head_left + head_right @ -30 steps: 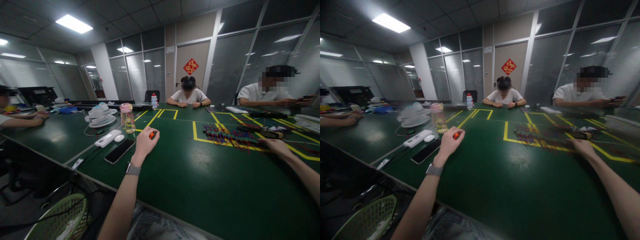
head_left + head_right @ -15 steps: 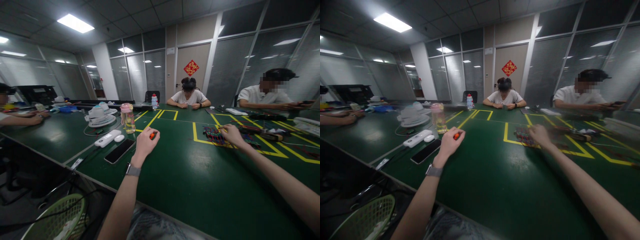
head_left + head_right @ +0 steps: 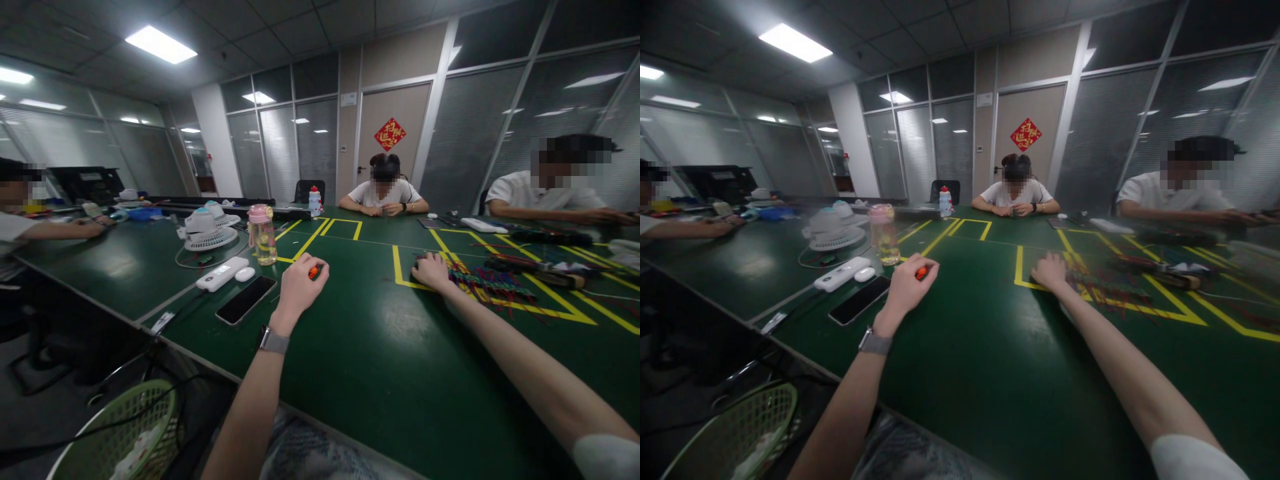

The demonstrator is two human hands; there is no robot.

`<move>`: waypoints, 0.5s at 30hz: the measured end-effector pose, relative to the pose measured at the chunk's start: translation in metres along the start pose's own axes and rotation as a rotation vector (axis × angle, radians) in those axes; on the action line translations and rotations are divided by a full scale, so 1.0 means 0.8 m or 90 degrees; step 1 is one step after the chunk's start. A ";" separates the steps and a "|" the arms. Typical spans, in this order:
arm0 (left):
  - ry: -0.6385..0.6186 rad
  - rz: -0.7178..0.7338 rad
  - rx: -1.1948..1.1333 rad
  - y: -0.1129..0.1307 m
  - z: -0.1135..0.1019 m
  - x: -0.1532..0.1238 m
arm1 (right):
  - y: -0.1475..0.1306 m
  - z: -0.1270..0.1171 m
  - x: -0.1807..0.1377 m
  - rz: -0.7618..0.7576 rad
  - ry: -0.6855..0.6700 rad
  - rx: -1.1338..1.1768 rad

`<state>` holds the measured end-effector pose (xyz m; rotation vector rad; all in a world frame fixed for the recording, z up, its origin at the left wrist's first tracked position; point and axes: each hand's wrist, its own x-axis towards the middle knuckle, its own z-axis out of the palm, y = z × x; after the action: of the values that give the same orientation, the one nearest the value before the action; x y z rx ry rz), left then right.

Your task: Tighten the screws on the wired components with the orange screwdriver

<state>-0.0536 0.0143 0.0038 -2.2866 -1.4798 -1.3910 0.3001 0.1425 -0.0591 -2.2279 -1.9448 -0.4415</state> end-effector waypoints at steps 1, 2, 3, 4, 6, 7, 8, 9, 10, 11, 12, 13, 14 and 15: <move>-0.001 0.000 -0.001 0.000 0.000 0.000 | 0.000 0.000 0.000 0.001 -0.004 -0.001; -0.003 -0.001 -0.002 0.000 0.000 0.000 | 0.000 0.000 0.001 0.000 -0.006 -0.002; -0.002 -0.002 -0.003 0.000 0.000 0.000 | 0.001 -0.001 0.001 -0.004 -0.008 0.000; -0.003 -0.002 -0.003 0.000 0.000 0.000 | 0.001 -0.002 0.001 -0.010 -0.009 0.002; -0.003 -0.002 -0.003 0.001 0.000 0.000 | 0.001 -0.004 0.001 -0.025 -0.010 0.011; -0.003 -0.002 -0.003 0.001 0.000 0.000 | 0.001 -0.006 0.001 -0.034 -0.011 0.015; -0.003 -0.001 -0.004 0.001 0.000 0.000 | 0.000 -0.007 0.000 -0.044 -0.011 0.020; -0.004 0.000 -0.005 0.001 -0.001 0.000 | -0.001 -0.009 -0.001 -0.054 -0.011 0.026; -0.004 0.001 -0.006 0.001 -0.001 -0.001 | -0.004 -0.010 -0.001 -0.064 -0.011 0.031; -0.004 0.001 -0.007 0.001 -0.001 -0.001 | -0.007 -0.011 -0.002 -0.073 -0.011 0.036; -0.005 0.002 -0.008 0.001 -0.001 -0.001 | -0.011 -0.011 -0.004 -0.081 -0.010 0.040; -0.006 0.002 -0.009 0.001 0.000 -0.001 | -0.015 -0.012 -0.005 -0.087 -0.007 0.045; -0.007 0.002 -0.010 0.001 0.000 -0.001 | -0.020 -0.012 -0.005 -0.091 -0.003 0.048; -0.008 0.002 -0.010 0.001 0.000 -0.001 | -0.025 -0.013 -0.006 -0.093 0.001 0.051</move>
<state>-0.0534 0.0132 0.0034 -2.3105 -1.4732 -1.3951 0.2789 0.1377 -0.0526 -2.0452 -2.0929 -0.3761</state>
